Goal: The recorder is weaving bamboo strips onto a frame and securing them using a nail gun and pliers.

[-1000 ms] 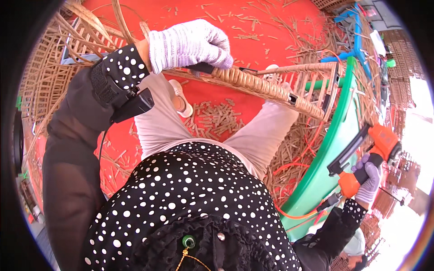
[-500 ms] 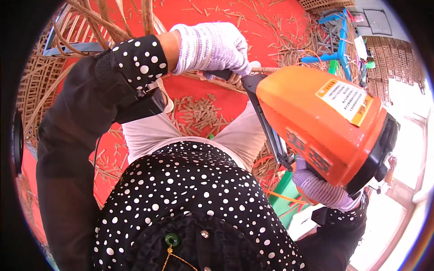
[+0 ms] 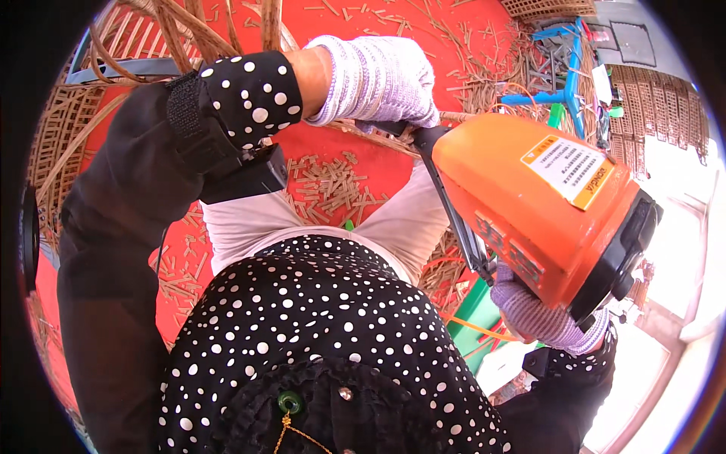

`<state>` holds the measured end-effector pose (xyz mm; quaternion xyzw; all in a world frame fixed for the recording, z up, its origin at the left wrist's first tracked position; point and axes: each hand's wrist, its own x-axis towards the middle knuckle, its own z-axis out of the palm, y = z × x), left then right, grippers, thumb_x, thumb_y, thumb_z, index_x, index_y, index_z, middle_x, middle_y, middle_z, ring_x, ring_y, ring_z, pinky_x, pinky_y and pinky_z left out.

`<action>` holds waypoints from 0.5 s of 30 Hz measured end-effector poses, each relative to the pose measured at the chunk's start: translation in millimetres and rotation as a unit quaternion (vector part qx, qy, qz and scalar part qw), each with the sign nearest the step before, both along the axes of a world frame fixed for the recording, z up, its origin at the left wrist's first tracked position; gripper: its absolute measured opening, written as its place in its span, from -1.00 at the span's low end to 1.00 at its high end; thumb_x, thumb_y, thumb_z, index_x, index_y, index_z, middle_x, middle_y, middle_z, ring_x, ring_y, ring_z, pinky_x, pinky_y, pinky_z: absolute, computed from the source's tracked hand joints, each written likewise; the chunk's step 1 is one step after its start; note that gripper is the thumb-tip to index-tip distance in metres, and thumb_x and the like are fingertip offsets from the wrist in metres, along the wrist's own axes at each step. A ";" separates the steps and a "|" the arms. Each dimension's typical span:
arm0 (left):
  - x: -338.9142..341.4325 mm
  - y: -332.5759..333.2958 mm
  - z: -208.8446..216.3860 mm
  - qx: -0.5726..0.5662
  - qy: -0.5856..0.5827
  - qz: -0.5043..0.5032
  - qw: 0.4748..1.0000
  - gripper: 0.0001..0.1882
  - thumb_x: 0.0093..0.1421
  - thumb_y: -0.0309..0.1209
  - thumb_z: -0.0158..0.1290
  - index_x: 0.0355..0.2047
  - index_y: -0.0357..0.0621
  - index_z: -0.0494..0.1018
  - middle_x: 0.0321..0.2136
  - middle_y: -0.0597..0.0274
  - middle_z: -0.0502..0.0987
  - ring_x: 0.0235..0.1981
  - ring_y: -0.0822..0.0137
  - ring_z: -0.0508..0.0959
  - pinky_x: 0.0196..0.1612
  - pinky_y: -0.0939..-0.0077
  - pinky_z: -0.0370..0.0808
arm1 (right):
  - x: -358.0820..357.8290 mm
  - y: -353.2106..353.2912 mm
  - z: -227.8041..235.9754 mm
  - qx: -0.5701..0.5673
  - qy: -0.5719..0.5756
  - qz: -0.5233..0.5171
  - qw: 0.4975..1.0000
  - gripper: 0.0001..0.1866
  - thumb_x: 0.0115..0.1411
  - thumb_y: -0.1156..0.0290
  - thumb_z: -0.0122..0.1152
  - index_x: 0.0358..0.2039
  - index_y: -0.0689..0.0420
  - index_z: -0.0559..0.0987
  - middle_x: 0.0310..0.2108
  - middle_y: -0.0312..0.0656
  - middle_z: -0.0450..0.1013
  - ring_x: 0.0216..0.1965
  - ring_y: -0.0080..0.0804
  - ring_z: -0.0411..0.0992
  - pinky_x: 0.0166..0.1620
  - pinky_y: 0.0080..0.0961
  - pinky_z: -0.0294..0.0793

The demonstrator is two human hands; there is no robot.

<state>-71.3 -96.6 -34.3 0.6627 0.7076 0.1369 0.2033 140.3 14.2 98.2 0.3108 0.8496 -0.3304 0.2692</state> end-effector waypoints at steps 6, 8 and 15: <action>-1.2 -1.1 -8.4 0.085 0.147 -0.070 0.983 -0.89 -0.02 -0.34 0.03 -0.46 0.05 0.53 -0.66 0.33 0.51 -0.62 0.37 0.54 -0.48 0.49 0.47 | -8.8 -6.9 0.9 -0.019 -0.026 0.044 0.999 -0.85 -0.01 0.56 0.10 -0.36 0.26 0.44 -0.42 -0.25 0.39 -0.32 -0.50 0.36 -0.20 -0.58 0.38; -1.6 0.7 -8.3 0.071 0.130 -0.067 0.987 -0.89 -0.03 -0.35 0.04 -0.46 0.06 0.53 -0.66 0.32 0.51 -0.60 0.35 0.54 -0.48 0.48 0.47 | -10.0 -11.5 4.6 -0.019 -0.035 0.055 0.998 -0.85 0.00 0.56 0.09 -0.36 0.26 0.44 -0.41 -0.25 0.39 -0.32 -0.50 0.36 -0.20 -0.58 0.37; -1.8 3.3 -14.9 0.125 0.150 -0.044 0.980 -0.83 -0.07 -0.38 0.06 -0.39 0.10 0.52 -0.62 0.29 0.51 -0.48 0.26 0.55 -0.43 0.41 0.47 | -17.8 -25.5 13.0 0.004 -0.054 -0.012 0.998 -0.84 0.01 0.52 0.11 -0.36 0.26 0.45 -0.41 -0.25 0.40 -0.33 -0.51 0.35 -0.22 -0.57 0.38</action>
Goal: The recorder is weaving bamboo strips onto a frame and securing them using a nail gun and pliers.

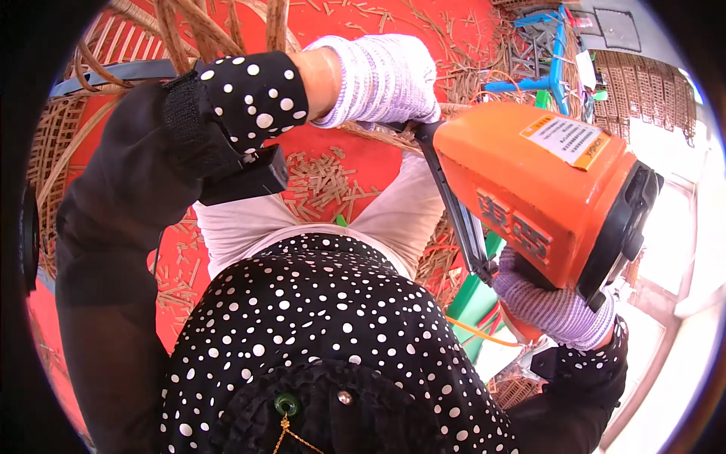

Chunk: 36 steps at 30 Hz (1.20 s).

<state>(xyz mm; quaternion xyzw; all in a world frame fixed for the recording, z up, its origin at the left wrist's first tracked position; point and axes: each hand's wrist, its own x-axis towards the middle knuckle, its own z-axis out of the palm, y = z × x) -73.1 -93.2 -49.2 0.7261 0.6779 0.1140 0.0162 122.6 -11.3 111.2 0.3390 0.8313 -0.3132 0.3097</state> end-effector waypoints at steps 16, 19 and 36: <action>-8.7 3.3 -5.5 -0.011 -0.150 0.012 0.989 -0.80 -0.06 -0.34 0.10 -0.36 0.03 0.53 -0.53 0.21 0.54 -0.46 0.22 0.56 -0.43 0.41 0.46 | -0.7 -18.2 -3.5 0.128 0.069 -0.096 0.985 -0.80 -0.07 0.48 0.20 -0.38 0.21 0.50 -0.55 -0.30 0.44 -0.52 -0.55 0.44 -0.42 -0.59 0.45; -9.9 7.2 -6.0 -0.013 -0.204 0.014 0.979 -0.79 -0.07 -0.34 0.11 -0.35 0.00 0.53 -0.52 0.21 0.55 -0.46 0.22 0.56 -0.44 0.42 0.46 | 0.1 -19.8 -3.5 0.153 0.073 -0.089 0.982 -0.81 -0.07 0.48 0.20 -0.38 0.21 0.50 -0.55 -0.30 0.44 -0.52 -0.54 0.44 -0.42 -0.58 0.46; -5.2 14.3 -29.9 0.080 -0.277 -0.034 0.957 -0.86 -0.06 -0.31 0.10 -0.46 0.01 0.56 -0.53 0.27 0.57 -0.44 0.25 0.57 -0.43 0.46 0.45 | -16.1 -26.2 1.2 0.077 0.032 -0.158 0.984 -0.78 -0.06 0.45 0.18 -0.35 0.21 0.49 -0.50 -0.28 0.43 -0.54 -0.56 0.41 -0.42 -0.61 0.43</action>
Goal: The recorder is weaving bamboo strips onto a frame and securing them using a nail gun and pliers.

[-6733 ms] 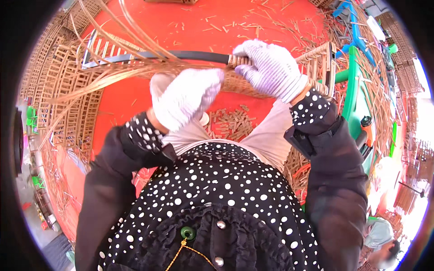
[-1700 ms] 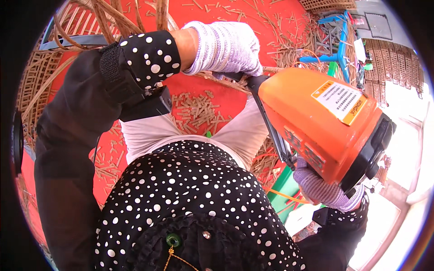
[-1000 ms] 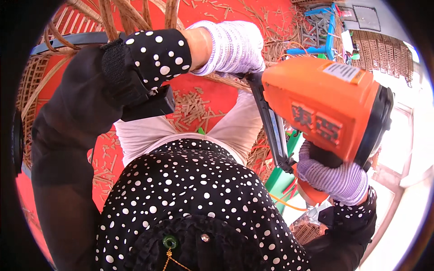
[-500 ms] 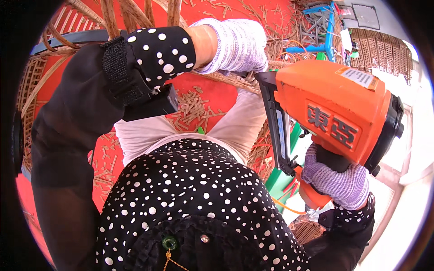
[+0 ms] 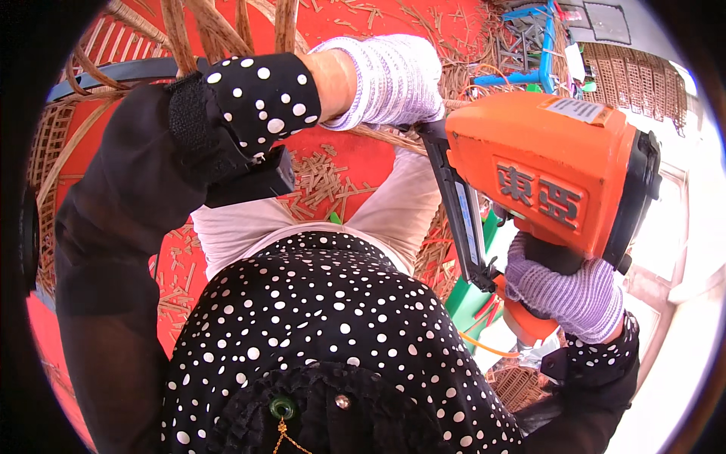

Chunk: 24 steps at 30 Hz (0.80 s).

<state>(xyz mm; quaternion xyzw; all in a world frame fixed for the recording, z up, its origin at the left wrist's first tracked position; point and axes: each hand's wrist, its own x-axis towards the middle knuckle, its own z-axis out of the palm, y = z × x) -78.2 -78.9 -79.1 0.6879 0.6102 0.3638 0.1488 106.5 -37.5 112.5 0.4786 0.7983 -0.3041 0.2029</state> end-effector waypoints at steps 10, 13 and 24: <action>8.9 -14.3 42.5 -0.127 0.154 0.083 0.976 -0.82 0.03 -0.30 -0.02 -0.42 -0.02 0.53 -0.57 0.15 0.53 -0.50 0.22 0.55 -0.39 0.40 0.48 | 8.2 17.5 -8.9 -0.058 0.077 0.064 0.993 -0.62 -0.08 0.48 0.15 -0.19 0.27 0.37 -0.50 -0.27 0.36 -0.57 -0.61 0.34 -0.52 -0.66 0.36; -4.2 -26.7 26.0 -0.036 0.265 0.066 0.961 -0.82 0.04 -0.33 -0.04 -0.39 -0.01 0.52 -0.52 0.20 0.54 -0.53 0.32 0.57 -0.45 0.47 0.50 | 16.8 14.9 -15.7 -0.086 0.120 0.035 0.988 -0.56 -0.15 0.49 0.21 -0.21 0.35 0.36 -0.53 -0.19 0.38 -0.64 -0.49 0.37 -0.56 -0.58 0.40; 7.8 -26.5 47.4 -0.206 -0.075 0.036 0.975 -0.61 -0.13 -0.29 0.15 -0.32 -0.30 0.43 -0.51 0.04 0.47 -0.48 0.23 0.45 -0.35 0.43 0.37 | 161.8 187.0 -70.9 0.026 0.372 -0.232 0.898 -0.81 -0.04 0.39 0.15 -0.43 0.21 0.41 -0.65 -0.27 0.32 -0.68 -0.53 0.32 -0.59 -0.59 0.36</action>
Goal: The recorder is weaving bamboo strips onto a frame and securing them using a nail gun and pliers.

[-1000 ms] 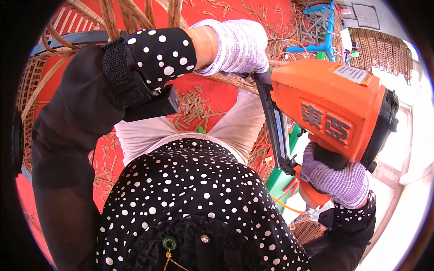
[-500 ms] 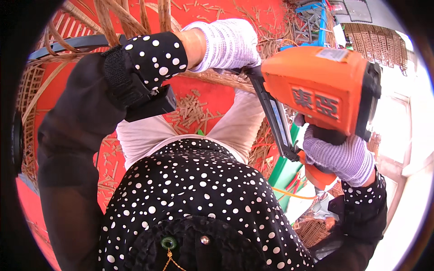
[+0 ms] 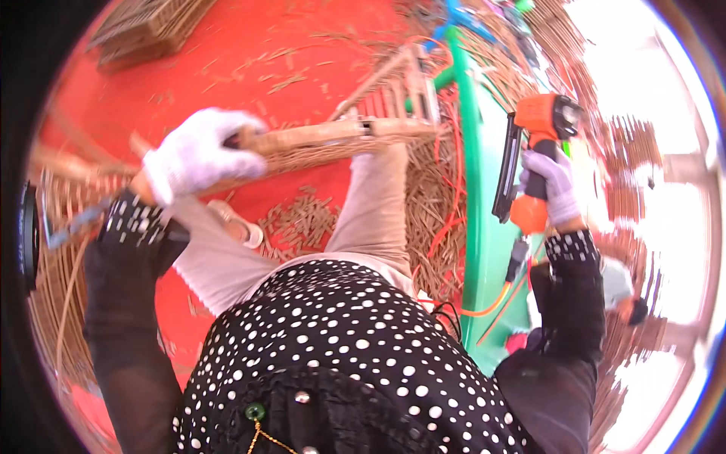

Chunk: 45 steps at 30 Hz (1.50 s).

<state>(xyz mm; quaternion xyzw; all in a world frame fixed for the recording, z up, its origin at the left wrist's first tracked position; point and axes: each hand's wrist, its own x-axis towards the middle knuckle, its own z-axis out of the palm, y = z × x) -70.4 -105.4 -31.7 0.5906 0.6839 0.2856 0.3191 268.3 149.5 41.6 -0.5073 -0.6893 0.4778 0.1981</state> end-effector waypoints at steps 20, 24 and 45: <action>30.4 -12.2 -35.0 0.175 0.548 0.105 0.811 -0.51 0.13 -0.54 -0.18 0.11 -0.31 0.13 0.08 0.02 0.26 0.06 0.09 0.31 0.06 0.27 0.24 | 323.2 110.3 -133.8 0.003 -0.351 -0.205 0.914 -0.07 -0.18 -0.15 0.25 0.07 0.26 0.24 -0.09 -0.03 0.35 -0.16 -0.25 0.38 -0.28 -0.40 0.44; 29.9 -1.8 -32.6 0.190 0.515 0.083 0.832 -0.50 0.12 -0.54 -0.17 0.11 -0.27 0.14 0.07 0.03 0.27 0.04 0.07 0.32 0.06 0.28 0.24 | 301.5 41.1 -147.4 -0.011 -0.476 -0.128 0.870 0.09 -0.33 -0.10 0.35 0.10 0.36 0.15 0.00 0.14 0.26 0.06 -0.11 0.24 0.09 -0.49 0.19; 4.7 -27.1 4.0 0.222 0.096 0.055 0.969 -0.49 -0.26 -0.76 -0.29 -0.26 -0.22 0.41 -0.22 0.08 0.41 -0.09 0.18 0.41 0.02 0.40 0.32 | -149.1 -56.6 -18.8 0.530 -0.152 0.502 0.666 -0.31 -0.24 0.34 0.24 0.00 0.12 0.29 -0.28 -0.10 0.32 -0.20 -0.15 0.30 -0.07 -0.28 0.23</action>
